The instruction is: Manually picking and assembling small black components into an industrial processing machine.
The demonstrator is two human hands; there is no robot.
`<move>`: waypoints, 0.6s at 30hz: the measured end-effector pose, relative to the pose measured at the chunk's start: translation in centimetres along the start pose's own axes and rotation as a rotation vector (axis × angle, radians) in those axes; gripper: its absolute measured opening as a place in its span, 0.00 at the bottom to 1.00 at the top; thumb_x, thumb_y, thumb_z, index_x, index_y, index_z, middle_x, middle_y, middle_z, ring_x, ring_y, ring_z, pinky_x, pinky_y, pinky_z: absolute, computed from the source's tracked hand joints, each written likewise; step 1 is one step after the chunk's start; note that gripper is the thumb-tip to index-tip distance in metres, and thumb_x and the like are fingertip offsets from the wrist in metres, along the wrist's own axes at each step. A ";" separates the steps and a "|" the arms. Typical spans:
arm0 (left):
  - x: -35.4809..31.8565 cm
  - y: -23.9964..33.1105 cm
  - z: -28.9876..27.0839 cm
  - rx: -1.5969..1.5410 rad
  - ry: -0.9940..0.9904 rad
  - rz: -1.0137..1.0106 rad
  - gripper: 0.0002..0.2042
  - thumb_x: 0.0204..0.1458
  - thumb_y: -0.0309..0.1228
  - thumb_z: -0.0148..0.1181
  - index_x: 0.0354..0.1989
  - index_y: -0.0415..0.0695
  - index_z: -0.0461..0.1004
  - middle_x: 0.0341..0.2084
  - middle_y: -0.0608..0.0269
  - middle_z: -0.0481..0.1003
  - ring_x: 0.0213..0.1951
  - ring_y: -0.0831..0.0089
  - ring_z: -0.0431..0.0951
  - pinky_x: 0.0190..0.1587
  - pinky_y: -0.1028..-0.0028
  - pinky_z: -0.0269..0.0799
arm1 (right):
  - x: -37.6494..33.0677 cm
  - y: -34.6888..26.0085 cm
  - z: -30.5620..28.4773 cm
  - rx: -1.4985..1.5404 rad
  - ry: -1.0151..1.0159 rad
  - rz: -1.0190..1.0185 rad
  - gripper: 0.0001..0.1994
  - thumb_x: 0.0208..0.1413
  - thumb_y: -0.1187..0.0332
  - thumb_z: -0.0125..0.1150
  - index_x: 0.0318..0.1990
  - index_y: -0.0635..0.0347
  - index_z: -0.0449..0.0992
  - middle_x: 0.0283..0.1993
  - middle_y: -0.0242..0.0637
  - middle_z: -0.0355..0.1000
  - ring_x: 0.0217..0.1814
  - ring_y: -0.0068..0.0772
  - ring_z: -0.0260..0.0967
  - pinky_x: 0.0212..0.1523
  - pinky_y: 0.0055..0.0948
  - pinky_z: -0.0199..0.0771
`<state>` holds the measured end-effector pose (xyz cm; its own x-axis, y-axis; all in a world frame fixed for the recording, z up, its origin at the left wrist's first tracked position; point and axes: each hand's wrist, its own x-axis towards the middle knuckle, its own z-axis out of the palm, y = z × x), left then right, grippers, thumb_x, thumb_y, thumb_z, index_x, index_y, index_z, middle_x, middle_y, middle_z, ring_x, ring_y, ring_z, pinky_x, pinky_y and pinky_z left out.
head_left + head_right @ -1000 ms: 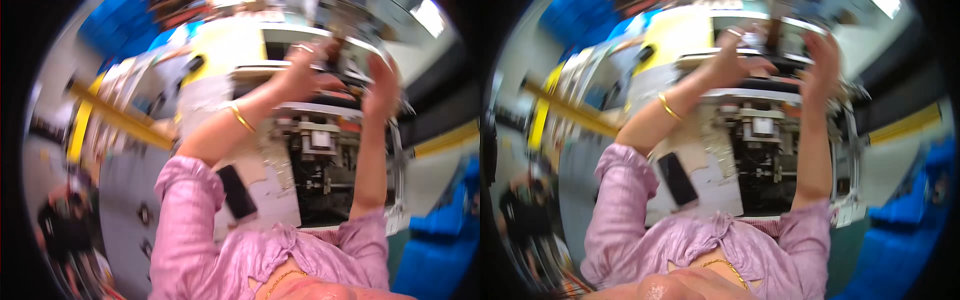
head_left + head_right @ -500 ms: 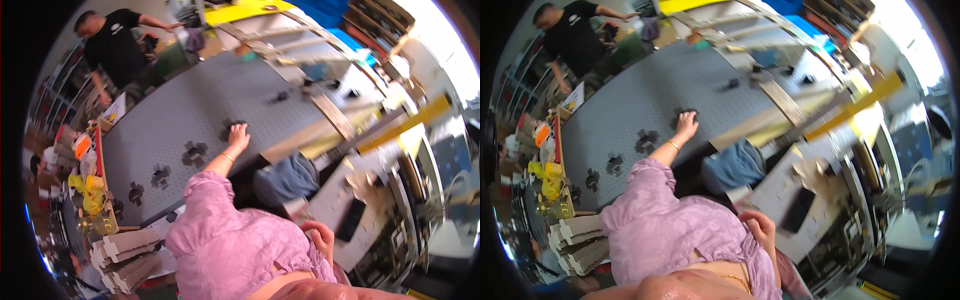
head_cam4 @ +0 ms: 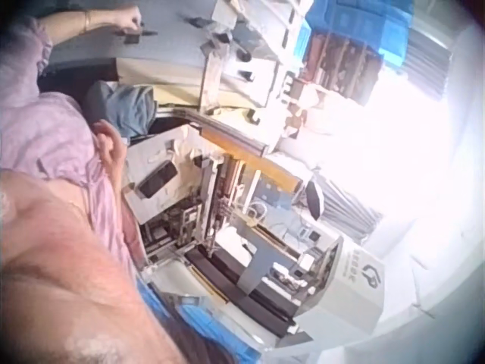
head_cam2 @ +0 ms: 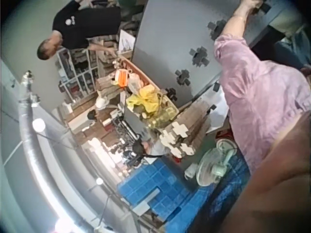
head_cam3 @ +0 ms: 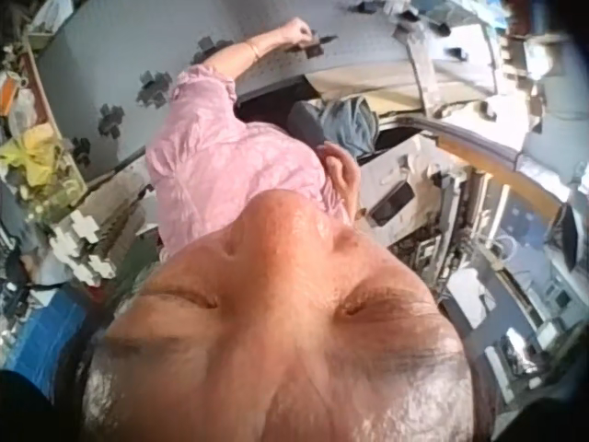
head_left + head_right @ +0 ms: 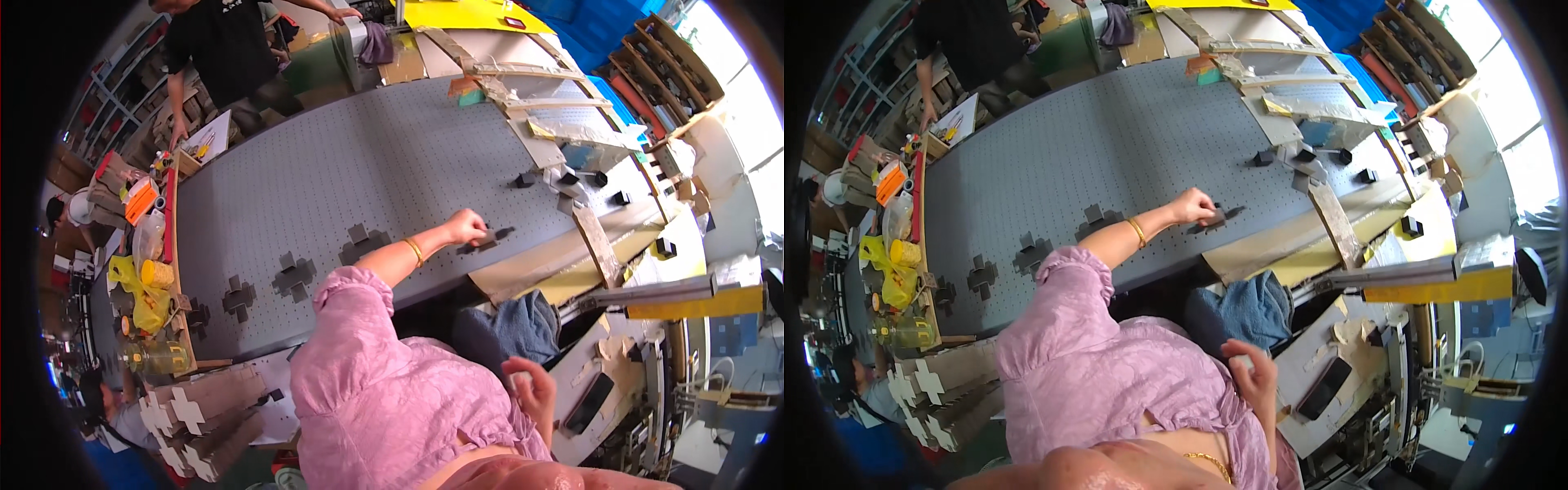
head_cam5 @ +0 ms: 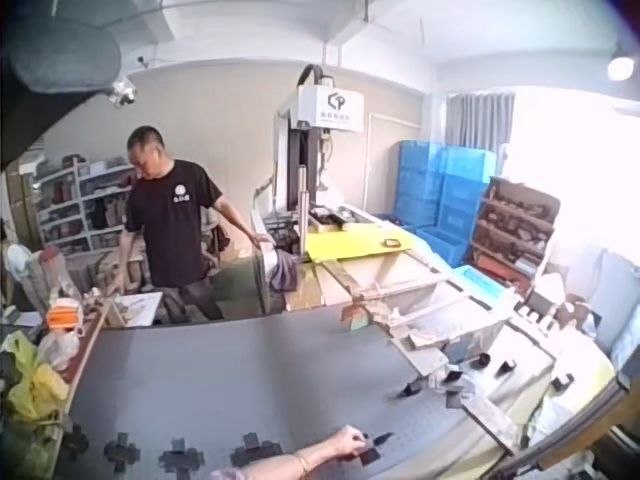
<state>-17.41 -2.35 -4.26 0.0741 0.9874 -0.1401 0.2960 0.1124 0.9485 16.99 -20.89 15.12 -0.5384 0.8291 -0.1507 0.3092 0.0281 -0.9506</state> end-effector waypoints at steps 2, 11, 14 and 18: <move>-2.6 7.7 2.0 -0.163 -0.136 0.156 0.07 0.49 0.24 0.62 0.34 0.34 0.81 0.26 0.55 0.81 0.28 0.73 0.82 0.33 0.75 0.76 | -0.8 0.0 -2.2 -0.188 0.091 -0.133 0.11 0.59 0.73 0.55 0.46 0.67 0.78 0.41 0.40 0.80 0.46 0.31 0.76 0.51 0.29 0.72; -15.4 29.6 16.4 0.324 -0.541 0.743 0.12 0.47 0.36 0.70 0.31 0.39 0.81 0.27 0.57 0.79 0.30 0.65 0.80 0.34 0.70 0.74 | -10.6 0.0 -12.2 -0.380 0.575 -0.357 0.18 0.55 0.76 0.61 0.54 0.65 0.74 0.55 0.41 0.74 0.58 0.36 0.69 0.61 0.32 0.63; -17.1 30.7 21.8 0.304 -0.585 0.912 0.13 0.47 0.37 0.71 0.29 0.39 0.79 0.29 0.59 0.78 0.30 0.65 0.80 0.35 0.70 0.74 | -15.0 2.2 -12.9 -0.481 0.391 -0.301 0.18 0.51 0.75 0.66 0.51 0.61 0.77 0.53 0.42 0.75 0.58 0.42 0.70 0.61 0.35 0.65; -18.1 33.7 27.7 0.184 -0.708 0.894 0.10 0.47 0.32 0.71 0.29 0.39 0.79 0.29 0.61 0.78 0.31 0.68 0.79 0.35 0.71 0.74 | -21.4 4.9 -14.4 -0.322 0.440 -0.262 0.18 0.55 0.72 0.65 0.53 0.61 0.76 0.54 0.42 0.75 0.57 0.41 0.71 0.60 0.34 0.66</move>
<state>17.59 -19.49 22.33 0.8273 0.4161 0.3774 -0.0015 -0.6702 0.7421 41.35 -30.45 17.58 -0.2753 0.9228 0.2694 0.4691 0.3736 -0.8002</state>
